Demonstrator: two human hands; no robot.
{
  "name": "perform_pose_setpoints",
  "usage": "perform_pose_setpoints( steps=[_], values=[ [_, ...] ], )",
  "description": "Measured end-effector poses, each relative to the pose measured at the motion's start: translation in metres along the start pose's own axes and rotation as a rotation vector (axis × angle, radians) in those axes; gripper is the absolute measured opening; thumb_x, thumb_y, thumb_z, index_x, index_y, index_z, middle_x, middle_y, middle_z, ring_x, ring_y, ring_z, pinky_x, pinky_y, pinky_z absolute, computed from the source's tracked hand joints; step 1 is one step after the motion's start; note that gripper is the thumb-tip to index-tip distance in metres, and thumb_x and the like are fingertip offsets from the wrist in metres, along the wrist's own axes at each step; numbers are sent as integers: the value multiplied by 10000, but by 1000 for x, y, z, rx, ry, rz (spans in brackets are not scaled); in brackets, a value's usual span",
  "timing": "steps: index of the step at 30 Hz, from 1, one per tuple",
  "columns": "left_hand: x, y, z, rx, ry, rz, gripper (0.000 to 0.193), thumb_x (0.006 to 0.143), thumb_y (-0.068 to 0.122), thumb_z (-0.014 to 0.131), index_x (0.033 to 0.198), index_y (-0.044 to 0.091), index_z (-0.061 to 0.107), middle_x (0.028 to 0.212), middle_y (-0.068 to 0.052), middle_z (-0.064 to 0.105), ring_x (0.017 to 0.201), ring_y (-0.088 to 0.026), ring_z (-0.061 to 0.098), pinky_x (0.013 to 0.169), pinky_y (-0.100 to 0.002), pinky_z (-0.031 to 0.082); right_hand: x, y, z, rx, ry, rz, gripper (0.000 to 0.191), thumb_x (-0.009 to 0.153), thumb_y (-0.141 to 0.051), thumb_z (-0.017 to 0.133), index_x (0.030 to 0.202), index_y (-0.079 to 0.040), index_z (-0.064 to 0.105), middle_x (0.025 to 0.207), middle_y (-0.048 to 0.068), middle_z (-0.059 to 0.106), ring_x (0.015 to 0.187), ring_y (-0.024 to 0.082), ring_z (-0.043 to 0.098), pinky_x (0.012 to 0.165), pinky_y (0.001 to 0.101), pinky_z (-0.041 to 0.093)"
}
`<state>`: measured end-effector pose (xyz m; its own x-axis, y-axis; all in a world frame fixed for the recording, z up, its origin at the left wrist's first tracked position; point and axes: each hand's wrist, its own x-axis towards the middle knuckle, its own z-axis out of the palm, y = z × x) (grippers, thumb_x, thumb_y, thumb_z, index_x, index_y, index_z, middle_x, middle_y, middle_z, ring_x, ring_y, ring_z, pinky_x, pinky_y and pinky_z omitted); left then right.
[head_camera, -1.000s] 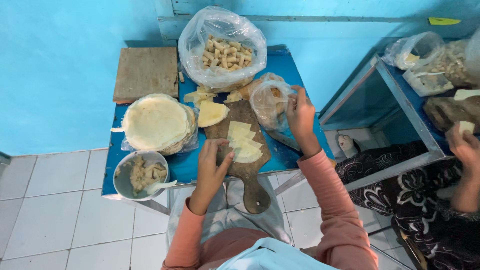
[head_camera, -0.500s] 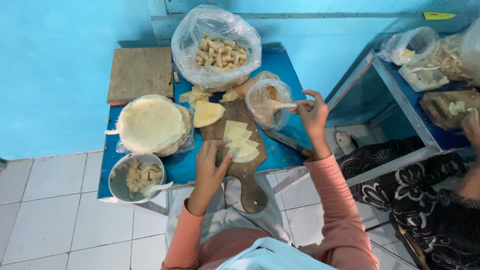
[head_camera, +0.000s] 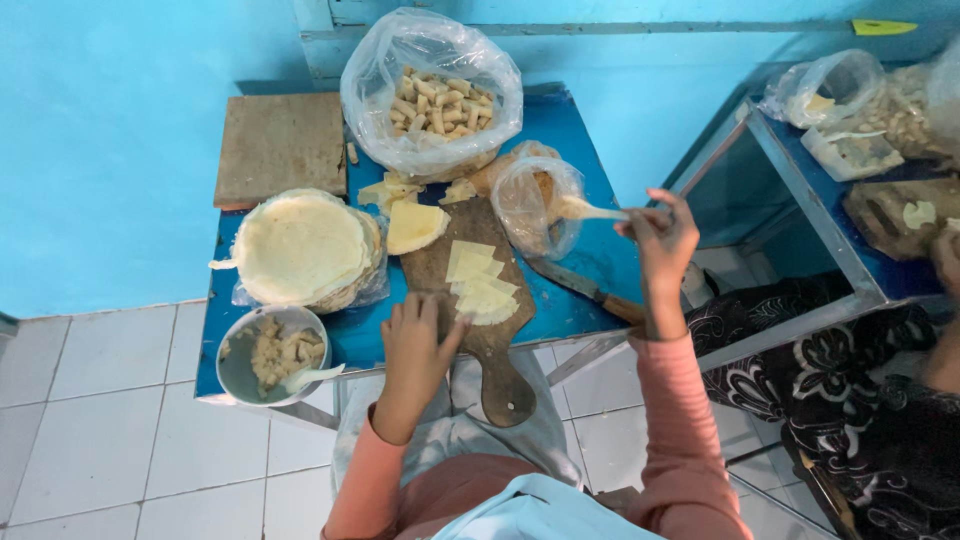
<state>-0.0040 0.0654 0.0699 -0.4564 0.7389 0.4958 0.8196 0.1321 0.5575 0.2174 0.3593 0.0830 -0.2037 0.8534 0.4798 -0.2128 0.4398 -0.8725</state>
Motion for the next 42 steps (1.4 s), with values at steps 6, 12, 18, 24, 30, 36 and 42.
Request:
perform_pose_setpoints(
  steps=[6,12,18,24,30,36,42],
  values=[
    [-15,10,12,209,7,-5,396,835,291,743,1146,55,677,1144,-119,604,1038,-343,542,807,-481,412,-67,0,7,128,-106,156,362,984,87,612,1331,62,516,1040,221,722,806,216,731,747,321,626],
    [-15,15,21,228,15,-8,242,878,220,719,1054,63,665,1067,-118,600,1009,-338,545,799,-486,406,-114,16,38,74,-190,224,346,970,73,602,1306,58,522,1034,224,735,810,228,746,745,326,628],
    [-10,16,21,148,70,29,176,889,158,683,1031,59,650,994,-126,614,960,-345,557,770,-476,410,-126,19,46,115,-215,87,358,950,100,632,1277,44,499,1065,216,728,891,220,757,795,326,639],
    [-4,12,19,-151,75,54,53,937,78,642,951,42,606,914,-149,664,856,-373,598,746,-476,445,-135,6,53,-63,-251,-213,278,969,93,657,1213,46,532,1101,202,724,987,248,760,858,350,662],
    [0,12,19,-333,63,-19,59,946,40,645,970,3,605,866,-180,668,796,-371,667,686,-457,502,-139,-11,52,-282,-271,-465,198,975,81,665,1153,27,599,1045,143,762,1007,233,775,928,348,613],
    [1,11,19,-417,66,-10,70,951,42,641,996,-8,621,930,-198,691,845,-372,702,703,-414,537,-141,-15,54,-289,-247,-445,150,961,95,668,1088,23,633,1025,139,755,984,232,785,882,315,635],
    [1,8,23,-431,44,48,88,960,33,630,1034,-14,631,954,-212,683,900,-406,686,760,-444,533,-124,-18,51,-196,-70,-404,199,979,122,654,1139,12,611,1065,165,724,992,244,737,871,352,641]
  ],
)
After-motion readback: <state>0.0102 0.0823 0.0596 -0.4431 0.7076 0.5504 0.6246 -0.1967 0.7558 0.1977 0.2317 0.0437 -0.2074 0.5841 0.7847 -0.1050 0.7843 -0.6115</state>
